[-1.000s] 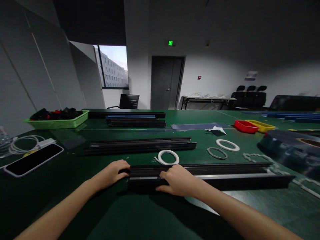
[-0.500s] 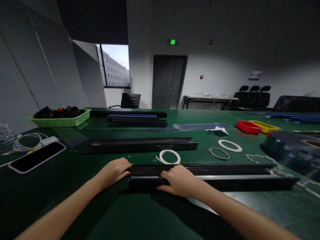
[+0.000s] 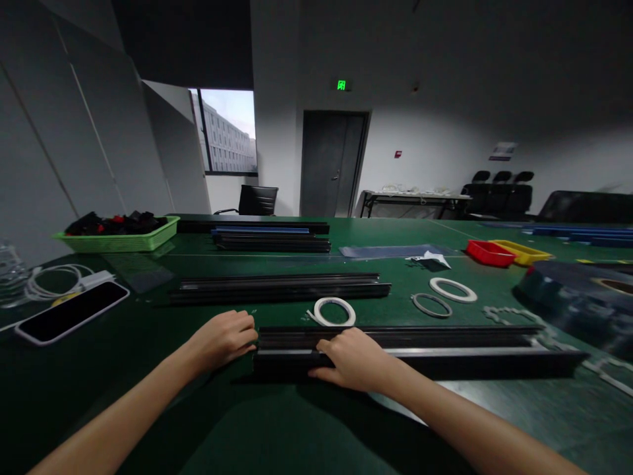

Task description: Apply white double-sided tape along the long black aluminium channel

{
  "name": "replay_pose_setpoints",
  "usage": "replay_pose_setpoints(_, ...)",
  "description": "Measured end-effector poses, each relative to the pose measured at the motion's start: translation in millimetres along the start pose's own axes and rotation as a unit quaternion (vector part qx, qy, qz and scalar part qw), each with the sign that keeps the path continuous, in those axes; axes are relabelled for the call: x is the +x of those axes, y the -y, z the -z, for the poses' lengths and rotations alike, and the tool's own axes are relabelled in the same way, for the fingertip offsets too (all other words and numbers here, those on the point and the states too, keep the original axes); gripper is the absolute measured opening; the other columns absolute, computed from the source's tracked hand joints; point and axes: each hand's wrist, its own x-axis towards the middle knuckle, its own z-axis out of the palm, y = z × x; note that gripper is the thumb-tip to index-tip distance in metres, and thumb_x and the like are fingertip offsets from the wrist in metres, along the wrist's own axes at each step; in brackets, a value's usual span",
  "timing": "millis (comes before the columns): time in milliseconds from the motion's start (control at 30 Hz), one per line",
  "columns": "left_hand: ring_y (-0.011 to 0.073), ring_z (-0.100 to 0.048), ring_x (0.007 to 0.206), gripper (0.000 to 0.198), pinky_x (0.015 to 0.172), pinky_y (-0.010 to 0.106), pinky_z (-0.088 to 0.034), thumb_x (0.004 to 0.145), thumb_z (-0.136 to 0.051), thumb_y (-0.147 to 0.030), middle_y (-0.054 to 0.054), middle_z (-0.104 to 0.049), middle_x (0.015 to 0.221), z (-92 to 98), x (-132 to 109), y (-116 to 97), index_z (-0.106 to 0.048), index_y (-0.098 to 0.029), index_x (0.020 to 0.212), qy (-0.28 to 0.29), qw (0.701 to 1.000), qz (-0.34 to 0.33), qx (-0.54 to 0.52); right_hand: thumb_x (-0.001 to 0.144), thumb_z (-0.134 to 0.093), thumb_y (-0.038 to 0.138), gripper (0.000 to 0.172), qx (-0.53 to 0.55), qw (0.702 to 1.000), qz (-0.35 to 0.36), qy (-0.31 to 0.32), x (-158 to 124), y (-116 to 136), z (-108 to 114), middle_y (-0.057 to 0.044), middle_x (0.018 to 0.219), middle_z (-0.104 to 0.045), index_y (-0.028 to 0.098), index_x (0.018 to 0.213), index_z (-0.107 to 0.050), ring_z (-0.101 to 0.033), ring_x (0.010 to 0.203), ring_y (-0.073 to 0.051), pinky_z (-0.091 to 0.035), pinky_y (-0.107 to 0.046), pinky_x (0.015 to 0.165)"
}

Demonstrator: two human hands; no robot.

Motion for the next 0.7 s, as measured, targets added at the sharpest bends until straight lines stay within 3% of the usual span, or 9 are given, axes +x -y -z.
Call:
replay_pose_setpoints(233,0.0154,-0.05,0.071,0.021,0.063,0.029,-0.035,0.09,-0.038,-0.016,0.003,-0.057,0.078,0.1,6,-9,-0.059,-0.019,0.09,0.012,0.999,-0.01,0.03,0.082,-0.04,0.06,0.055,0.004,1.0,0.0,-0.005,-1,0,3,-0.013,0.086,-0.069,0.014,0.098,-0.066,-0.064,0.082,-0.023,-0.044,-0.03,0.073)
replay_pose_setpoints(700,0.0156,-0.051,0.07,0.016,0.063,0.029,-0.036,0.086,-0.045,-0.014,0.001,-0.057,0.075,-6.7,10,-12,-0.059,-0.02,0.088,-0.005,0.999,-0.01,0.032,0.082,-0.039,0.06,0.056,0.002,1.0,0.002,-0.013,-3,-4,2,-0.014,0.085,-0.069,0.013,0.097,-0.066,-0.064,0.083,-0.023,-0.044,-0.03,0.075)
